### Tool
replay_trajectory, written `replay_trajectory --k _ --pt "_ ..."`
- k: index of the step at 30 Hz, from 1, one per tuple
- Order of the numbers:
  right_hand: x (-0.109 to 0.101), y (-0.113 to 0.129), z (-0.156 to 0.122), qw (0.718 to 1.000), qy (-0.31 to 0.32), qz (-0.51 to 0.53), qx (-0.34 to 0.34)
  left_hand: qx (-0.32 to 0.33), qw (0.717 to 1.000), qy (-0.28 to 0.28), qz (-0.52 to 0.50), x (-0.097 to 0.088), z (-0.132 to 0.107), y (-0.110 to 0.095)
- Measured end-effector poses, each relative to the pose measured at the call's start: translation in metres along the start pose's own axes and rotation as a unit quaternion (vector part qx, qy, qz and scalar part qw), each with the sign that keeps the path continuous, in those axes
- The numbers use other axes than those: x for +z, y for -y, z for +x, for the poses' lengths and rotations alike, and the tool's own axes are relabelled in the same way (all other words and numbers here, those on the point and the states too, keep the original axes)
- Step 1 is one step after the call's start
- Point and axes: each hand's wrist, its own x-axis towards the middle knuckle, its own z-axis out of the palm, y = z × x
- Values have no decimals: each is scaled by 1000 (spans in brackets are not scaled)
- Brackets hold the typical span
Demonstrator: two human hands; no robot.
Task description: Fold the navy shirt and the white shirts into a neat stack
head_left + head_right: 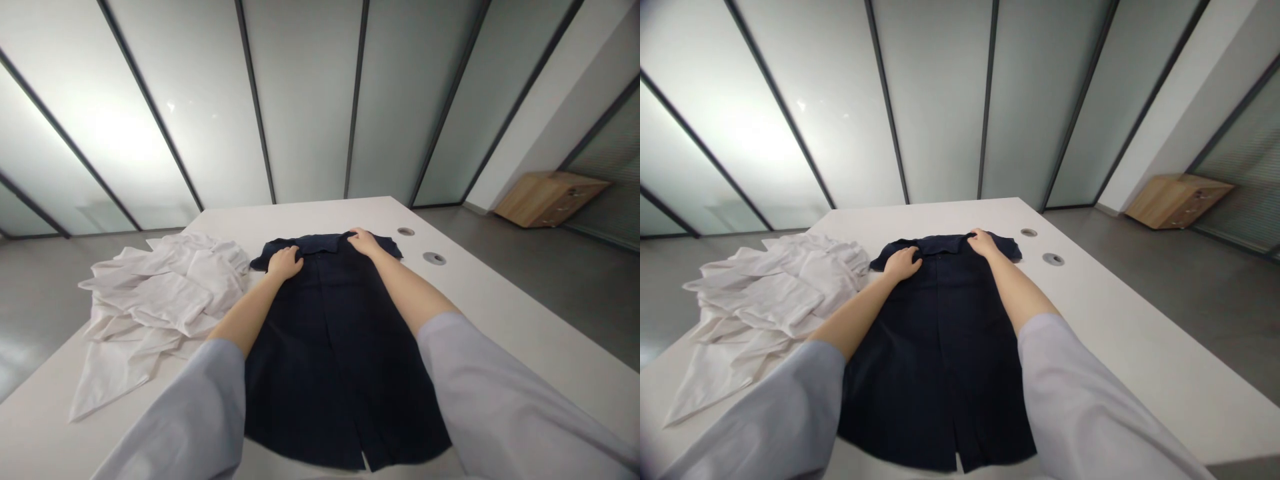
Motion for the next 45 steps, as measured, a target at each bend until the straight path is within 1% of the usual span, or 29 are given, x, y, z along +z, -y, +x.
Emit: replay_trajectory --k 2,3,6,8,9,12,13,15,17,18,19,21,22,24,26,29,32,35,37,40,42,43,45 --pt "24 9 2 999 30 29 -2 13 999 -4 -40 3 16 -1" --pt "33 13 3 999 37 36 -3 11 998 10 -64 6 25 -2" --pt "48 16 8 998 46 49 5 -41 982 65 -174 17 47 -4" --pt "49 16 14 997 50 57 23 -66 966 74 -238 22 59 -6" --pt "49 16 18 996 51 61 33 -67 961 71 -258 23 64 -7" --pt "43 19 28 995 46 76 51 -62 955 54 -284 17 76 -8" --pt "40 21 30 995 36 83 52 -67 952 38 -297 14 79 -8" --pt "34 26 33 994 7 105 42 -78 943 -13 -324 5 81 -6" --pt "28 29 29 992 -18 121 21 -66 942 -59 -323 -1 76 -5" --pt "25 30 25 993 -23 118 6 -45 950 -65 -301 -3 71 -4" --pt "22 30 19 994 -20 105 -13 -16 964 -56 -261 -4 64 -4" --pt "19 28 1 997 2 43 -65 33 988 -14 -152 -2 44 -5" --pt "17 25 -10 995 20 -2 -96 44 994 11 -98 0 33 -7" --pt "17 18 -35 983 56 -102 -140 36 998 51 -19 5 8 -12" --pt "18 8 -59 969 82 -191 -136 12 997 81 16 11 -13 -19" --pt "20 -7 -89 958 107 -257 -72 -15 993 112 29 19 -33 -28" --pt "21 -19 -101 951 125 -281 -22 -33 991 128 22 24 -33 -32" --pt "19 -26 -97 948 123 -292 -12 -38 992 122 5 29 -22 -28" --pt "16 -28 -89 948 119 -295 -16 -30 995 90 -3 31 -14 -23" --pt "13 -29 -78 949 101 -298 -21 -18 1000 18 0 34 -6 -17" --pt "12 -31 -74 950 87 -300 -23 -8 1000 -5 12 34 -5 -15" --pt "12 -32 -74 949 84 -301 -26 -7 1000 1 16 34 -6 -15" --pt "13 -34 -75 949 84 -303 -38 -17 999 36 20 34 -9 -17"
